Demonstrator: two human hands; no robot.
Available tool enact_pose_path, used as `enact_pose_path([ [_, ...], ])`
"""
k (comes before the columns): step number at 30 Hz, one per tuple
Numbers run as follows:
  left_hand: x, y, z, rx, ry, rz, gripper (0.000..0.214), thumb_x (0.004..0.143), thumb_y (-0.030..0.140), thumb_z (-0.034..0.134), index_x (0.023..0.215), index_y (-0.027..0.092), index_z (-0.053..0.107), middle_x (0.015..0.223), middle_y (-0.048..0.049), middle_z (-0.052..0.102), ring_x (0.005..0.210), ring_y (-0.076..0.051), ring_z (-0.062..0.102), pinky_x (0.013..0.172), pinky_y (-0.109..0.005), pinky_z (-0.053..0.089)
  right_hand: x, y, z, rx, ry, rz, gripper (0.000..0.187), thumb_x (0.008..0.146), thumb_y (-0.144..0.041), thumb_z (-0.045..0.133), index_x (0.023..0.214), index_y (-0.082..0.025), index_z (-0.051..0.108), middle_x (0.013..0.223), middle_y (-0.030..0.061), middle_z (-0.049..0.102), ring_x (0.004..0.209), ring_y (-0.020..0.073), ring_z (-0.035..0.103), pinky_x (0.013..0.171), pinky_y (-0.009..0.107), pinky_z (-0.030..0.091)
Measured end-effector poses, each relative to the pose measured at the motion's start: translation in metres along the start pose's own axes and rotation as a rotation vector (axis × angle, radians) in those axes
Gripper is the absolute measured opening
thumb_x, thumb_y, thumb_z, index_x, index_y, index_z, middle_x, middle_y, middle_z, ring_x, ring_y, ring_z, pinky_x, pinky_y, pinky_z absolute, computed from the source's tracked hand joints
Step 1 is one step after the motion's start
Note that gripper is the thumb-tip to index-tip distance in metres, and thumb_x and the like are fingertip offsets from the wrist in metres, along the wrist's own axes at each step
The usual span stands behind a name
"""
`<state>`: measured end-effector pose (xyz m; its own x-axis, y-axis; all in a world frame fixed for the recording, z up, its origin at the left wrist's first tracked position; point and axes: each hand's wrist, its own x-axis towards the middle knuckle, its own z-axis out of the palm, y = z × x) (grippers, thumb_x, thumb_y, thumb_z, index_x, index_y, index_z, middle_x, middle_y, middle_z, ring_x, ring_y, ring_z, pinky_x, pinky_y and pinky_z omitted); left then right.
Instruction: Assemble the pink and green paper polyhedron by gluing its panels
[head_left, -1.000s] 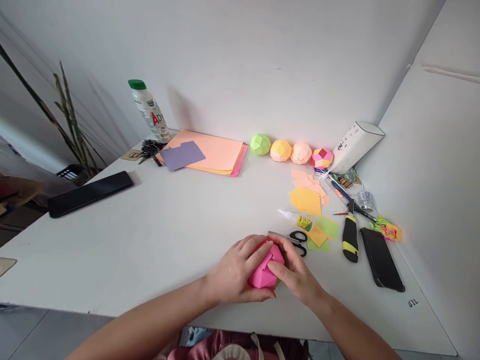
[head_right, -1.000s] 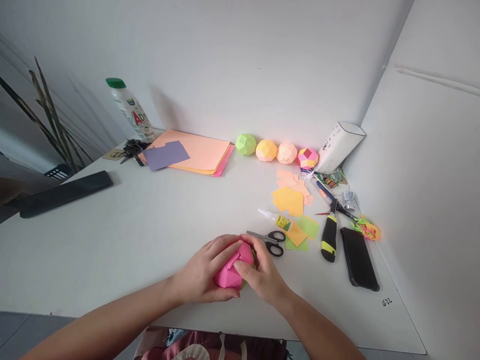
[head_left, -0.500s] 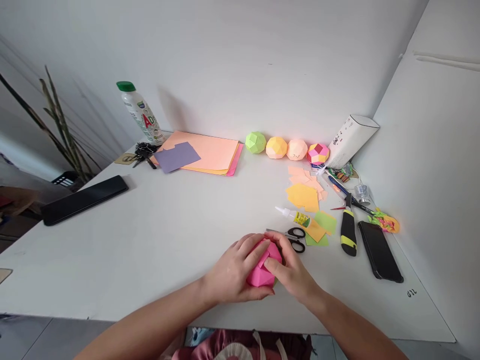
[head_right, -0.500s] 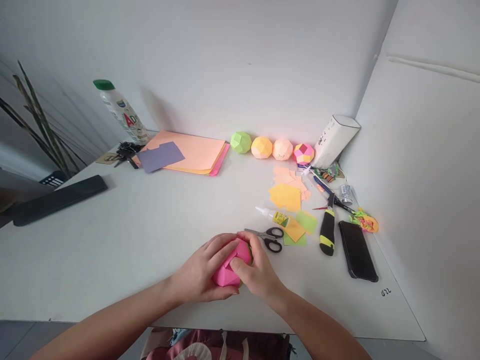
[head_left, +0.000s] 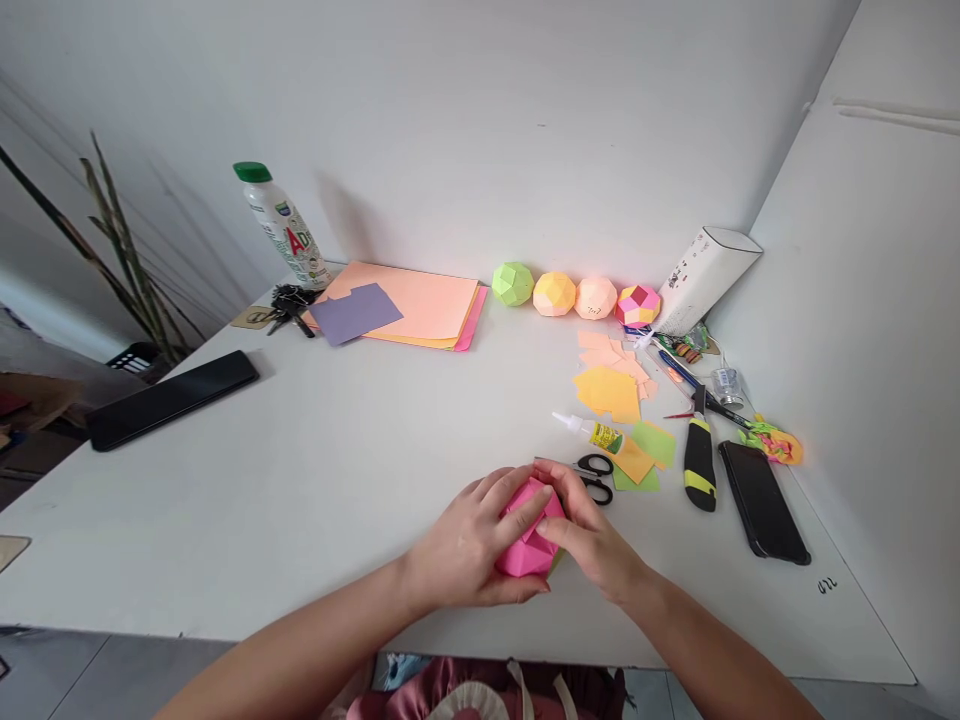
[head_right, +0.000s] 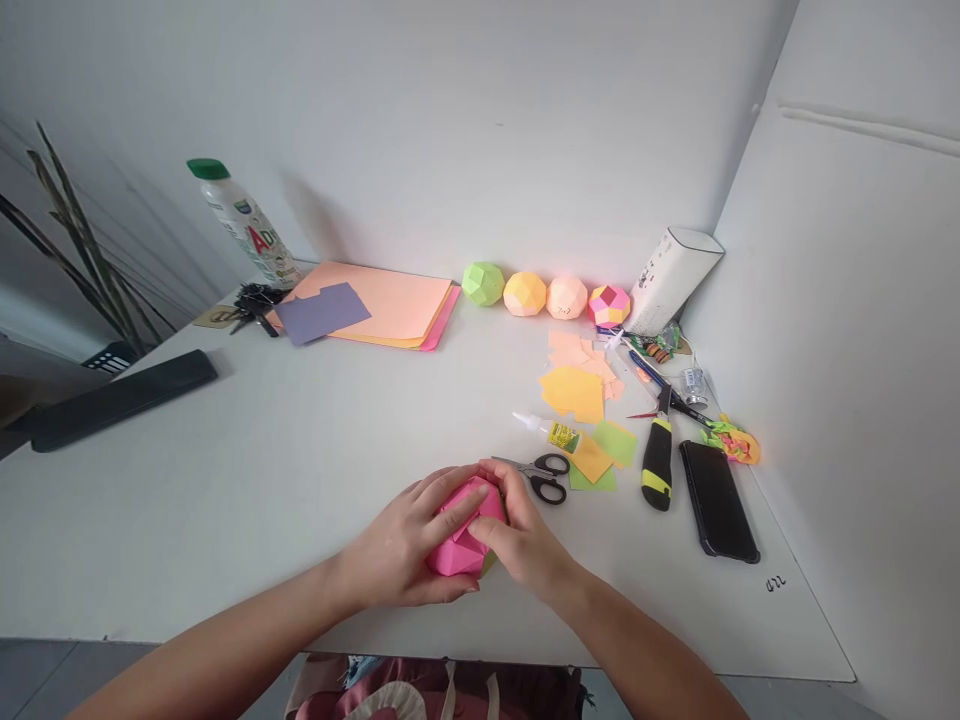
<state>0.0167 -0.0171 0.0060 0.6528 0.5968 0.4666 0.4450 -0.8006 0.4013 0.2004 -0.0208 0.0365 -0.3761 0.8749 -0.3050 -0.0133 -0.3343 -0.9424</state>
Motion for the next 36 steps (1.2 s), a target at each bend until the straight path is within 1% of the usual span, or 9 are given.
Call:
enact_pose_path([
  [4, -0.001, 0.001, -0.002, 0.034, 0.028, -0.008, 0.077, 0.085, 0.054, 0.054, 0.147, 0.02, 0.023, 0.133, -0.0218, 0.041, 0.122, -0.04, 0.044, 0.089, -0.056, 0.049, 0.002, 0.006, -0.008, 0.058, -0.017, 0.019, 0.046, 0.08, -0.021, 0.058, 0.125, -0.03, 0.051, 0.136, 0.0036, 0.051, 0.133, 0.0251, 0.043, 0.107, 0.044, 0.041],
  [9, -0.003, 0.003, -0.008, -0.124, 0.072, -0.084, 0.067, 0.093, 0.037, 0.047, 0.151, 0.021, 0.017, 0.134, -0.0209, 0.034, 0.124, -0.037, 0.043, 0.091, -0.053, 0.05, 0.001, 0.005, -0.012, -0.094, 0.035, -0.019, 0.042, 0.09, -0.044, 0.057, 0.129, -0.032, 0.049, 0.139, 0.0054, 0.05, 0.131, 0.0256, 0.045, 0.107, 0.045, 0.041],
  [14, -0.002, 0.002, -0.008, -0.428, 0.006, -0.211, 0.057, 0.098, 0.036, 0.04, 0.15, 0.025, 0.019, 0.149, -0.0173, 0.028, 0.136, -0.033, 0.036, 0.107, -0.052, 0.041, -0.001, 0.006, -0.019, -0.464, 0.016, -0.298, 0.046, 0.094, -0.048, 0.05, 0.136, -0.032, 0.046, 0.145, 0.0065, 0.044, 0.137, 0.0279, 0.038, 0.113, 0.047, 0.035],
  [17, -0.001, -0.003, -0.001, -0.511, -0.006, -0.182, 0.075, 0.091, 0.057, 0.047, 0.151, 0.025, 0.016, 0.152, -0.0184, 0.024, 0.14, -0.035, 0.031, 0.111, -0.054, 0.037, 0.003, 0.013, -0.026, -0.617, -0.063, -0.448, 0.056, 0.092, -0.048, 0.054, 0.144, -0.031, 0.038, 0.149, 0.0083, 0.038, 0.141, 0.0287, 0.03, 0.116, 0.048, 0.029],
  [20, -0.002, -0.008, 0.004, -0.515, -0.009, -0.187, 0.089, 0.082, 0.066, 0.052, 0.152, 0.026, 0.014, 0.153, -0.0198, 0.022, 0.141, -0.038, 0.03, 0.111, -0.055, 0.036, 0.007, 0.019, -0.03, -0.657, -0.109, -0.521, 0.06, 0.094, -0.05, 0.051, 0.147, -0.029, 0.032, 0.149, 0.0099, 0.039, 0.14, 0.029, 0.034, 0.115, 0.047, 0.033],
  [25, -0.005, -0.008, 0.006, -0.501, -0.013, -0.138, 0.093, 0.082, 0.052, 0.066, 0.153, 0.028, 0.009, 0.155, -0.0188, 0.021, 0.142, -0.038, 0.028, 0.112, -0.056, 0.034, 0.008, 0.025, -0.027, -0.668, -0.056, -0.613, 0.058, 0.095, -0.05, 0.046, 0.147, -0.027, 0.031, 0.143, 0.0121, 0.046, 0.133, 0.0298, 0.044, 0.11, 0.048, 0.039],
  [30, -0.006, -0.002, 0.011, -0.436, 0.069, -0.22, 0.104, 0.077, 0.035, 0.073, 0.153, 0.025, 0.002, 0.159, -0.0201, -0.002, 0.147, -0.042, 0.008, 0.11, -0.063, 0.032, 0.008, 0.029, -0.021, -0.704, 0.008, -0.726, 0.055, 0.095, -0.049, 0.047, 0.144, -0.027, 0.036, 0.136, 0.0128, 0.051, 0.128, 0.032, 0.047, 0.105, 0.05, 0.043],
  [32, -0.005, 0.0, 0.012, -0.417, 0.075, -0.261, 0.105, 0.076, 0.035, 0.074, 0.153, 0.025, 0.003, 0.158, -0.0213, 0.003, 0.145, -0.042, 0.017, 0.108, -0.062, 0.034, 0.008, 0.029, -0.018, -0.729, 0.057, -0.766, 0.052, 0.094, -0.047, 0.049, 0.141, -0.027, 0.04, 0.132, 0.0132, 0.052, 0.125, 0.0324, 0.049, 0.103, 0.051, 0.044],
  [36, -0.002, 0.0, 0.006, -0.448, 0.006, -0.264, 0.089, 0.082, 0.031, 0.068, 0.152, 0.025, 0.014, 0.15, -0.0184, 0.033, 0.137, -0.034, 0.039, 0.109, -0.053, 0.04, 0.008, 0.027, -0.015, -0.737, 0.106, -0.806, 0.043, 0.093, -0.039, 0.053, 0.135, -0.029, 0.046, 0.128, 0.0117, 0.053, 0.119, 0.0306, 0.053, 0.099, 0.049, 0.047],
])
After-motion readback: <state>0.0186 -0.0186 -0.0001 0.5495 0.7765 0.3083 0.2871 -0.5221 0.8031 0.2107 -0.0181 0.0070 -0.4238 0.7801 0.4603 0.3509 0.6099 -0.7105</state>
